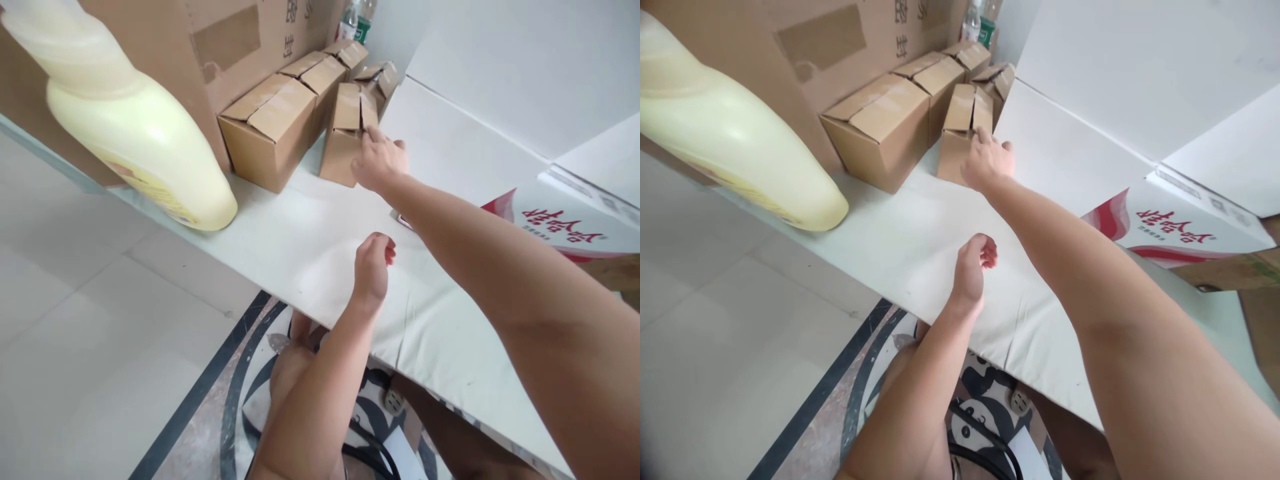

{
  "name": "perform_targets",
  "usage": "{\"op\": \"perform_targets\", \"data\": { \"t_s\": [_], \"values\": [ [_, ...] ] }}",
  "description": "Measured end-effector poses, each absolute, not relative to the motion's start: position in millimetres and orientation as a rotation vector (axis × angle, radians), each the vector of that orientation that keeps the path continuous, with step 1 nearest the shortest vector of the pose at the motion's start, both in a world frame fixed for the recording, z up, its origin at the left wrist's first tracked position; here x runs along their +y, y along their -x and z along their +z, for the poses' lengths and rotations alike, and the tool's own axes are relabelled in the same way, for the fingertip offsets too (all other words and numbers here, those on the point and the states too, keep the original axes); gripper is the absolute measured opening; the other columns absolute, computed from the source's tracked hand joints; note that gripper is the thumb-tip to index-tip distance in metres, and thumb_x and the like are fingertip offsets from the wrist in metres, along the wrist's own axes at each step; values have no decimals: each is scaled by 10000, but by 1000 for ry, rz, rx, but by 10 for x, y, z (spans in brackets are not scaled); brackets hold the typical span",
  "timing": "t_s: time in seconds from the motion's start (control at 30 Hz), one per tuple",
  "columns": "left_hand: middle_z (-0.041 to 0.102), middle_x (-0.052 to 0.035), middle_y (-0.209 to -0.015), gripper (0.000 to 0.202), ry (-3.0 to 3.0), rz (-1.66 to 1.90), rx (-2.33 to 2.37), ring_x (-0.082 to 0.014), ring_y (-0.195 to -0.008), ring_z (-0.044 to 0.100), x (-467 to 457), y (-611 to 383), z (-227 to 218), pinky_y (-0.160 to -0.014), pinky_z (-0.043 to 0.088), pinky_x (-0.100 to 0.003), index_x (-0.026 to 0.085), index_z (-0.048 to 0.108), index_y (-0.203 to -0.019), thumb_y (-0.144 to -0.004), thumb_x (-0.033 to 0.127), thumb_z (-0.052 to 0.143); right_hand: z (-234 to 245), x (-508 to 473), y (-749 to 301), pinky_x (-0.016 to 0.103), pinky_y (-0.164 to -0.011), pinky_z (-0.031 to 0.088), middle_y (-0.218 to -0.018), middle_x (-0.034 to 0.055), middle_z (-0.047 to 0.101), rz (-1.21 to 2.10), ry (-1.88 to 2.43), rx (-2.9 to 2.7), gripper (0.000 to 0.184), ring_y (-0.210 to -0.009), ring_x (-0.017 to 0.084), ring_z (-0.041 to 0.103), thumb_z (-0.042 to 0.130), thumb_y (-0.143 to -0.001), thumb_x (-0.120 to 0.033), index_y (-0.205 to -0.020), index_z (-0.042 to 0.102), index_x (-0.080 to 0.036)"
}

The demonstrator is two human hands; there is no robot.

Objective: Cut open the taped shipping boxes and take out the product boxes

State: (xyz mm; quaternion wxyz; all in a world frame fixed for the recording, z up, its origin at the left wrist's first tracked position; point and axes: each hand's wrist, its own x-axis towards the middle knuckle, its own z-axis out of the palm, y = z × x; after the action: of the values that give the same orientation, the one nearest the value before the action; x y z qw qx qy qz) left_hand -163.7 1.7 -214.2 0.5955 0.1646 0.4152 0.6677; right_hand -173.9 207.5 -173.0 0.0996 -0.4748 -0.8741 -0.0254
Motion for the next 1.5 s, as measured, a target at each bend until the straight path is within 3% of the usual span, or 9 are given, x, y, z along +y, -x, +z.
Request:
{"op": "perform_targets", "data": {
  "t_s": [0.2, 0.33, 0.43, 0.5, 0.63, 0.7, 0.97, 1.17, 1.5],
  "values": [
    [440, 9, -696, 249, -489, 1875, 1222, -147, -706, 457, 3, 1736, -2086, -717, 403, -288, 216, 461, -687, -932, 229, 510, -1775, 1201, 813, 610, -1208, 371, -1688, 222, 406, -216, 1276, -2613, 584, -1474, 376, 515, 432, -1009, -322, -1556, 480, -121],
    [583, -36, -1016, 85, -528, 2028, 1508, -200, -1046, 582, 31, 1827, -2141, -958, 469, -342, 239, 537, -898, -894, 258, 620, -2011, 233, -125, 521, -1146, 461, -1569, 195, 571, -353, 1034, -2477, 519, -1438, 343, 578, 514, -1019, -318, -1520, 531, -183],
    [594, -73, -1242, 220, -668, 1970, 1565, -250, -1273, 559, 58, 1818, -2186, -1092, 464, -408, 263, 582, -1040, -859, 292, 703, -2291, -436, -988, 499, -1083, 517, -1345, 154, 705, -333, 1163, -2254, 363, -1286, 329, 673, 594, -958, -285, -1308, 671, -225],
    [611, -81, -1295, 300, -815, 1852, 1519, -270, -1308, 563, 73, 1757, -2202, -1122, 466, -434, 274, 604, -1079, -832, 332, 763, -2488, -729, -1560, 524, -1021, 548, -1280, 163, 702, -288, 1604, -1995, 329, -1199, 344, 685, 584, -941, -385, -1186, 716, -209],
    [696, -67, -1220, 285, -1047, 1625, 1370, -262, -1200, 639, 103, 1546, -2194, -1078, 504, -434, 270, 623, -1032, -809, 329, 790, -2795, -922, -2401, 617, -1141, 447, -1404, 251, 564, -33, 2276, -1554, 716, -1371, 419, 533, 501, -816, -578, -1332, 686, -118],
    [723, -45, -1117, 240, -1095, 1556, 1326, -234, -1077, 671, 120, 1429, -2173, -977, 539, -397, 262, 619, -984, -805, 300, 774, -2893, -907, -2608, 609, -1165, 419, -1399, 241, 550, 91, 2406, -1493, 752, -1367, 409, 520, 483, -792, -606, -1336, 692, -130],
    [667, 15, -848, 216, -1150, 1413, 1200, -153, -738, 608, 237, 1115, -2139, -660, 514, -288, 245, 597, -859, -717, 203, 755, -3053, -872, -2668, 576, -1112, 420, -1124, 203, 644, 7, 2394, -1388, 377, -1156, 355, 551, 459, -812, -466, -995, 630, -184],
    [670, -4, -894, 255, -1160, 1397, 1131, -150, -752, 609, 452, 861, -2260, -650, 518, -277, 235, 609, -885, -677, 195, 752, -3051, -843, -2602, 483, -1039, 426, -1044, 143, 626, -43, 2400, -1347, 115, -1062, 294, 528, 469, -837, -338, -866, 503, -232],
    [672, -15, -968, 339, -1322, 1448, 1041, -156, -810, 656, 530, 731, -2463, -713, 576, -281, 244, 596, -930, -738, 359, 851, -3018, -819, -2552, 521, -1043, 399, -1128, 156, 602, -16, 2406, -1298, 96, -1140, 319, 509, 463, -870, -291, -917, 508, -220]
  ]
}}
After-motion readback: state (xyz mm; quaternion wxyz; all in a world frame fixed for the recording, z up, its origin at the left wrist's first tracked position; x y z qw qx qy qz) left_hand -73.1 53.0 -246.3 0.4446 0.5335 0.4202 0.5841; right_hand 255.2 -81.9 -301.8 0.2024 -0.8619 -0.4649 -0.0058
